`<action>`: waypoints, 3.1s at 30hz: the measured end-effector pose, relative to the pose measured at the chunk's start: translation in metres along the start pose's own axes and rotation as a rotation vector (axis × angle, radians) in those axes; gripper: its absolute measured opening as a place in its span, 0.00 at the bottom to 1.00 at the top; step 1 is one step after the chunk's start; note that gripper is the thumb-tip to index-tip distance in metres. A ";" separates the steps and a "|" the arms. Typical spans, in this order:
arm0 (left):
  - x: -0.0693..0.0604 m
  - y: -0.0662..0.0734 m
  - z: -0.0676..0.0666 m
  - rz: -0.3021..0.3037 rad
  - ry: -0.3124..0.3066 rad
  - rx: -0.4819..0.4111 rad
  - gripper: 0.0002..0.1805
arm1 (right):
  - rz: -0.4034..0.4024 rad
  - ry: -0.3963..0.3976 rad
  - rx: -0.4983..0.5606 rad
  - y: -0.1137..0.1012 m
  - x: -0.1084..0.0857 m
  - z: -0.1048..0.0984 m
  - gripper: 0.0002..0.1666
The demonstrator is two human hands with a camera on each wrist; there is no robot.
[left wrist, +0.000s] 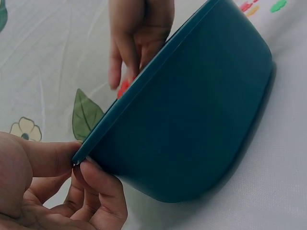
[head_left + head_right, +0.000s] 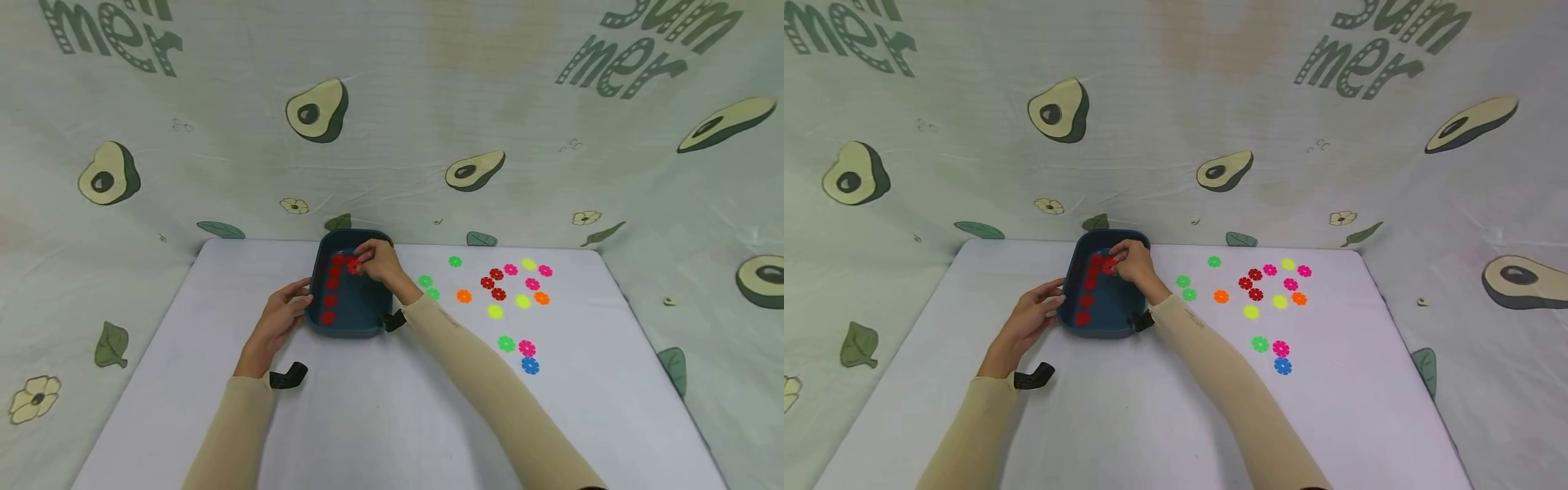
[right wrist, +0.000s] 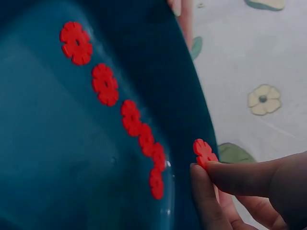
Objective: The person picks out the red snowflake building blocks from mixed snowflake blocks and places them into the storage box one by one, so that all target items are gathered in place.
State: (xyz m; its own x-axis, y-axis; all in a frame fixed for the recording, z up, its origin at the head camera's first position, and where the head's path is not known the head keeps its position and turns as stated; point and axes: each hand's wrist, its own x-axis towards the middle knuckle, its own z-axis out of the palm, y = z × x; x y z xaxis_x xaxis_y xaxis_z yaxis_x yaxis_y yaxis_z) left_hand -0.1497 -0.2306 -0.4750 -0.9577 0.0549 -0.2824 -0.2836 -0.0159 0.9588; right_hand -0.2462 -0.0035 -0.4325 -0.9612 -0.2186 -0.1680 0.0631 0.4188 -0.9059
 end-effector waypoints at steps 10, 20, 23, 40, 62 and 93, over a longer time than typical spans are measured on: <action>0.002 -0.001 0.001 -0.012 0.020 -0.012 0.30 | 0.067 0.016 -0.143 0.006 0.026 0.015 0.20; 0.002 -0.001 0.002 -0.002 0.019 -0.026 0.29 | 0.126 0.017 -0.200 0.005 0.032 0.022 0.20; 0.003 -0.002 0.002 0.000 0.018 -0.026 0.29 | 0.140 0.018 -0.200 0.006 0.034 0.025 0.19; 0.002 0.000 0.002 -0.010 0.022 0.001 0.29 | 0.154 0.065 -0.322 0.007 0.040 0.030 0.21; 0.002 0.000 0.001 -0.014 0.014 0.020 0.30 | -0.072 -0.058 -0.191 -0.012 -0.011 -0.028 0.22; 0.003 0.001 -0.002 -0.047 0.009 0.039 0.30 | -0.029 0.122 -0.052 0.075 -0.087 -0.157 0.23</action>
State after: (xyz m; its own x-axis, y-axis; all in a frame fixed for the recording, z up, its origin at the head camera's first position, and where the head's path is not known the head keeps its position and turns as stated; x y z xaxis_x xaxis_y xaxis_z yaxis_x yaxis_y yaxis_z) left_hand -0.1525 -0.2321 -0.4751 -0.9439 0.0461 -0.3271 -0.3263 0.0251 0.9449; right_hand -0.2004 0.1856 -0.4249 -0.9881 -0.1240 -0.0911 0.0241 0.4600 -0.8876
